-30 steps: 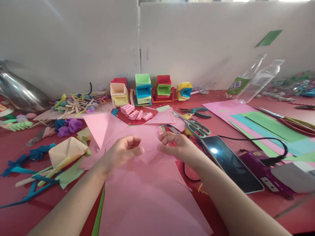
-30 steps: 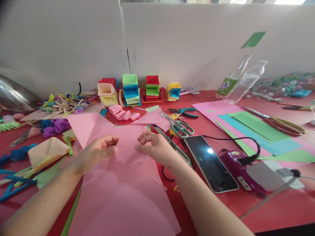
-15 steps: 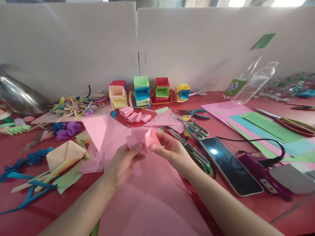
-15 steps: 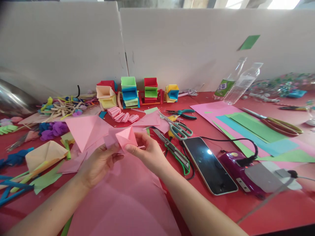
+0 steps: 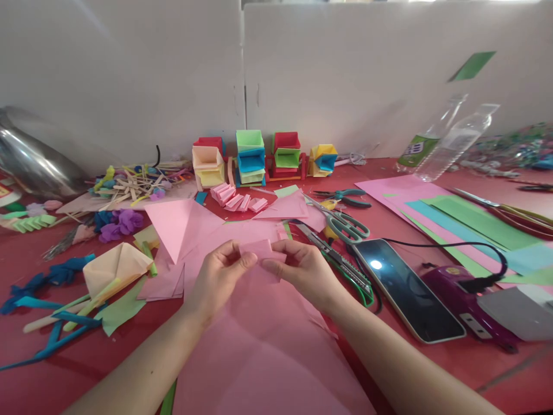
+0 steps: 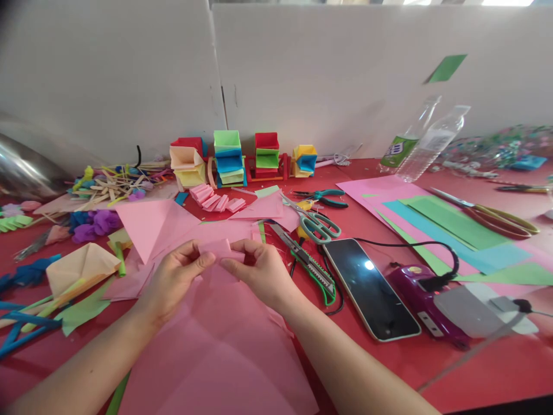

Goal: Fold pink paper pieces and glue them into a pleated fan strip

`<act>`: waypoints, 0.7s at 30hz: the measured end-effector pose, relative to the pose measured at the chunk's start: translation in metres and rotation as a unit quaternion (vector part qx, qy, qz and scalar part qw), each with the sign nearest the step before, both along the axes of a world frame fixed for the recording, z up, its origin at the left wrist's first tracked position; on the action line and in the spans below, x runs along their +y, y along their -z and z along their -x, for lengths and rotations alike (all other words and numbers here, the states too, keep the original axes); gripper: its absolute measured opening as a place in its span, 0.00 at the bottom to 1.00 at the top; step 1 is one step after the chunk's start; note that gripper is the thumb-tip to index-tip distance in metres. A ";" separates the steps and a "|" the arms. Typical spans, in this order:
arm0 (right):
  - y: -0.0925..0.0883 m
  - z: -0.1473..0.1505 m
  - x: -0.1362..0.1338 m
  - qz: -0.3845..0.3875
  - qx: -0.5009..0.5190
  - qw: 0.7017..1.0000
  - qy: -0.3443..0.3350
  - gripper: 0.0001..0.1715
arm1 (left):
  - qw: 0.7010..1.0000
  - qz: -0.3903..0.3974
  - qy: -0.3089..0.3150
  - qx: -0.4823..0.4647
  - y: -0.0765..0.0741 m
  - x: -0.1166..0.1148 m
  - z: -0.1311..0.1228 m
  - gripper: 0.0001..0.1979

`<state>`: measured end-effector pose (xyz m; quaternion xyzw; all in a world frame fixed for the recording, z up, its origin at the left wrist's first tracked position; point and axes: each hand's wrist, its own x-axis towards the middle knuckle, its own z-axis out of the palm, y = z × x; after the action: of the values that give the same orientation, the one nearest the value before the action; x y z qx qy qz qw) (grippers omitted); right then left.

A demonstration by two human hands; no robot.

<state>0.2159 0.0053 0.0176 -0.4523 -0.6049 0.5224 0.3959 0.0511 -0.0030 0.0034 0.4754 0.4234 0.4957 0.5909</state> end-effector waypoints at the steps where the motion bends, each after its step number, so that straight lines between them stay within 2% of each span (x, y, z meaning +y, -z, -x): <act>1: 0.000 0.000 0.000 0.008 -0.002 1.000 0.001 0.13 | 1.000 0.010 -0.013 -0.025 0.001 0.001 0.000 0.09; 4: 0.001 0.000 0.001 0.026 -0.016 1.000 -0.004 0.14 | 0.995 0.005 -0.047 -0.083 0.003 0.004 0.001 0.08; 6: 0.002 0.000 0.003 0.034 -0.022 0.999 -0.006 0.17 | 0.995 0.008 -0.038 -0.087 0.003 0.004 0.002 0.07; 9: 0.003 -0.001 0.004 0.039 -0.036 0.999 -0.007 0.17 | 0.997 0.031 -0.012 -0.063 0.002 0.005 0.004 0.09; 14: 0.003 -0.001 0.004 0.051 -0.051 0.997 -0.024 0.16 | 0.997 0.041 -0.038 -0.048 0.003 0.007 0.006 0.09; 19: 0.001 0.001 0.002 0.048 -0.056 0.997 -0.031 0.16 | 0.998 0.048 -0.003 -0.030 0.000 0.004 0.005 0.08; 21: 0.003 0.003 0.001 0.056 -0.050 0.997 -0.031 0.16 | 0.999 0.049 -0.010 -0.003 -0.001 0.002 0.005 0.08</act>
<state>0.2133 0.0063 0.0150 -0.4804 -0.6076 0.5443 0.3222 0.0461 -0.0006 0.0043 0.4401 0.4503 0.4815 0.6096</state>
